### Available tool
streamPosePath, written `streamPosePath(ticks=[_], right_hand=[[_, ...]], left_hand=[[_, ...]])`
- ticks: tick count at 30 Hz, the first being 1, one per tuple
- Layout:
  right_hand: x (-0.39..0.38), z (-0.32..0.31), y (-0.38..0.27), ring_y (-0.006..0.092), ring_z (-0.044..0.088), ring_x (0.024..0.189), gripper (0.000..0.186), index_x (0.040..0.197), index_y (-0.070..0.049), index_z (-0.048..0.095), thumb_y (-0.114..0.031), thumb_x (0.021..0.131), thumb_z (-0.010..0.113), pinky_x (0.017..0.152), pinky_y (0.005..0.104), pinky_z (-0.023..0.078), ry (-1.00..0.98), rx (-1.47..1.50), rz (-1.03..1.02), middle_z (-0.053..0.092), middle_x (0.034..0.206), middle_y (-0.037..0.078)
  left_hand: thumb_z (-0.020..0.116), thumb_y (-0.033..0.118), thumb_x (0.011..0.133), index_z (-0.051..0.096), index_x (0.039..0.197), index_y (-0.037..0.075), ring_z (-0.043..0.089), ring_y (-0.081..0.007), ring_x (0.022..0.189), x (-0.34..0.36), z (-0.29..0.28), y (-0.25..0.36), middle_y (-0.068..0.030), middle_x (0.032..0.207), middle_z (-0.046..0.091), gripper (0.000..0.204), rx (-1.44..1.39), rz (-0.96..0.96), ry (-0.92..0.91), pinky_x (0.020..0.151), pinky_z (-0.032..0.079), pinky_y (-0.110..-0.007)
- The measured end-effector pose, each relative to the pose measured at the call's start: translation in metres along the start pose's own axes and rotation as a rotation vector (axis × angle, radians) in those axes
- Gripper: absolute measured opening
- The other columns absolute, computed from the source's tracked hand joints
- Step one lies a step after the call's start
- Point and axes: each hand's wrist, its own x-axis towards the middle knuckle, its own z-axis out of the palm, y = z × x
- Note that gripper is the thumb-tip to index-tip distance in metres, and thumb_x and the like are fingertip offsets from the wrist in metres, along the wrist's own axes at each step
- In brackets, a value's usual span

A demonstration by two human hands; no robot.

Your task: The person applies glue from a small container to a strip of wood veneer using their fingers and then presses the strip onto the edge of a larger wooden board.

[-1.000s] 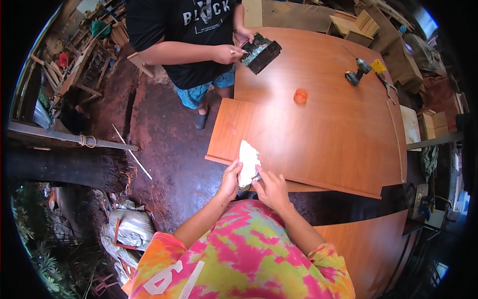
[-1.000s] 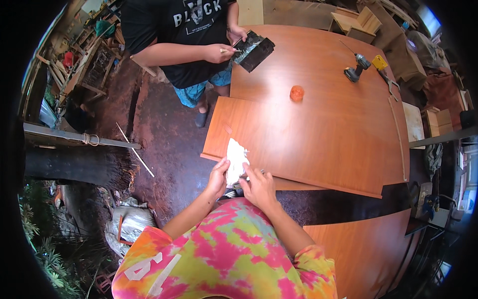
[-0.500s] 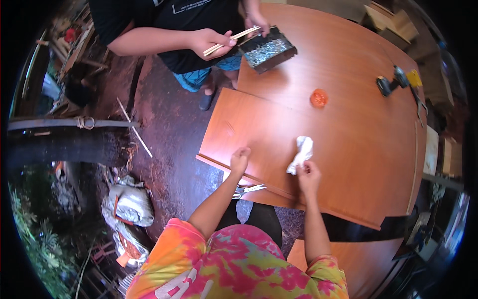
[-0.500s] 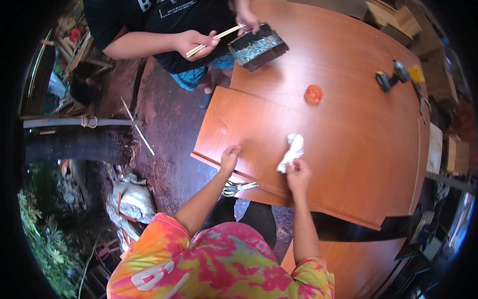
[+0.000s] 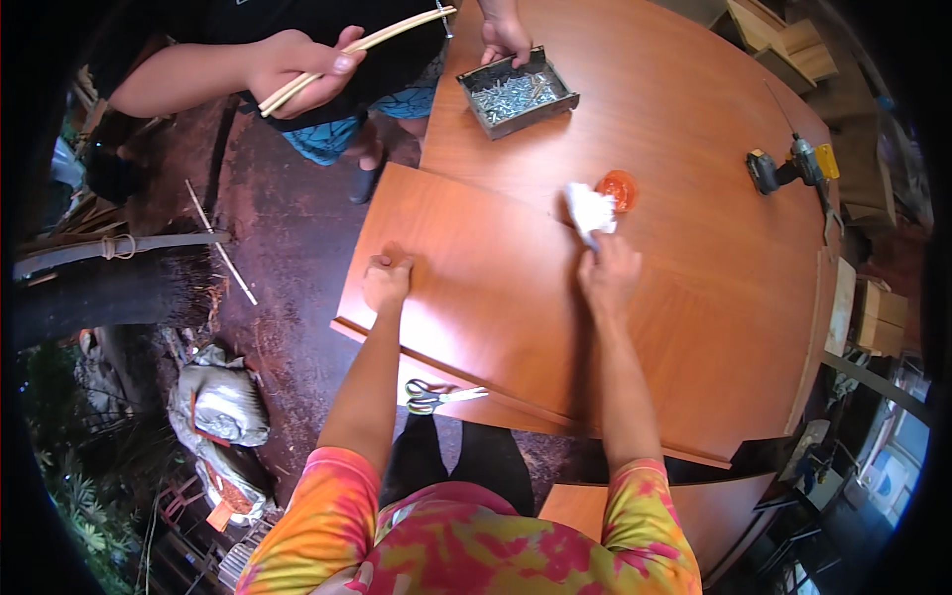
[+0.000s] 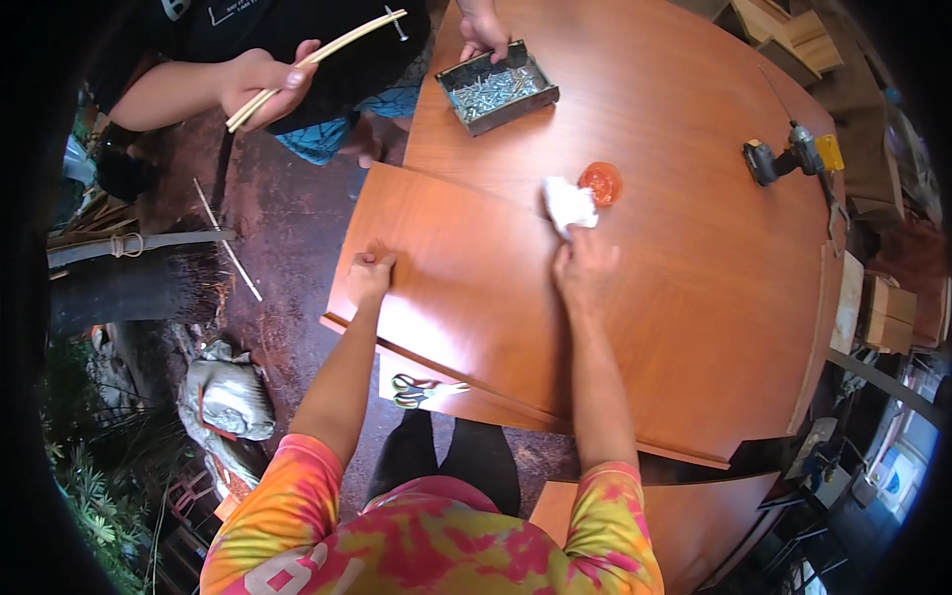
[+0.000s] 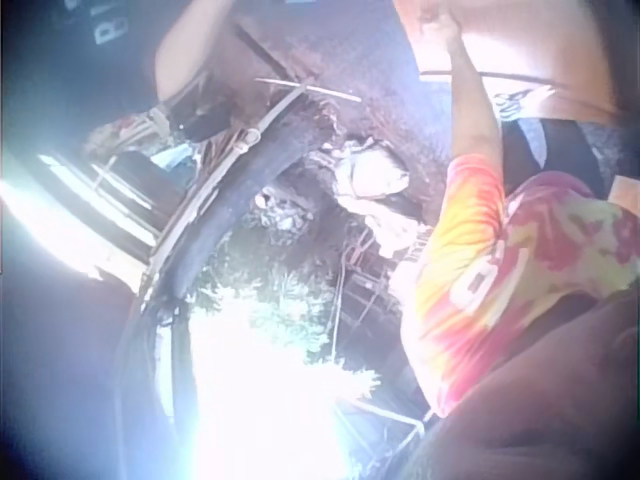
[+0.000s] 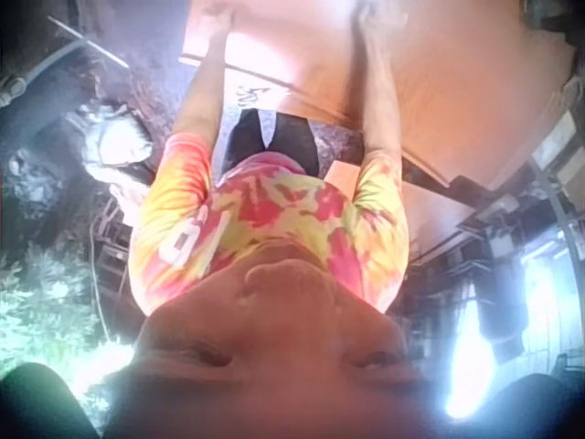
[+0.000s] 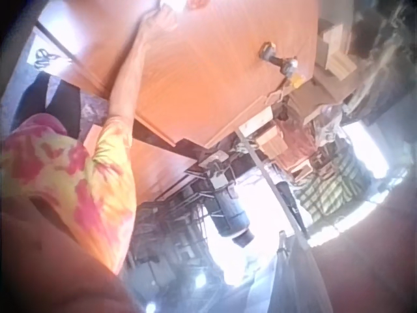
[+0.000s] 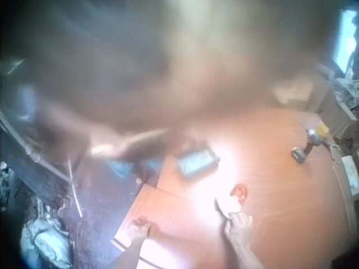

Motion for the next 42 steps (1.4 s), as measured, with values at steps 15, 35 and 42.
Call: streamPosePath(ticks=[15,35,42], right_hand=[[0.073,0.051,0.086,0.0353,0.047,0.144,0.088,0.154,-0.012,0.048,-0.022,0.074,0.082,0.115,0.0433,0.044,-0.159,0.159,0.419,0.047,0.158,0.018],[-0.006,-0.051,-0.022,0.0353,0.055,0.138,0.101,0.159,-0.001,0.036,-0.023,0.077,0.09,0.115,0.0433,0.044,-0.039,0.394,0.526,0.054,0.152,0.024],[-0.114,-0.045,-0.132,0.0374,0.055,0.138,0.104,0.159,0.002,0.036,-0.025,0.074,0.091,0.116,0.0437,0.044,-0.178,0.513,0.626,0.052,0.152,0.028]], left_hand=[[0.069,0.025,0.09,0.071,0.11,0.006,0.074,-0.023,0.09,0.002,0.003,-0.017,-0.0101,0.099,0.076,0.029,-0.538,0.101,-0.358,0.075,0.057,-0.036],[0.066,0.018,0.098,0.052,0.146,0.003,0.07,-0.0213,0.096,-0.074,-0.092,-0.038,-0.0106,0.109,0.069,0.053,-1.477,-0.14,-1.316,0.072,0.055,-0.029],[0.066,0.02,0.102,0.072,0.12,0.007,0.072,-0.0078,0.085,-0.053,-0.076,-0.061,-0.0018,0.096,0.076,0.022,-0.98,-0.148,-0.928,0.061,0.049,-0.019]])
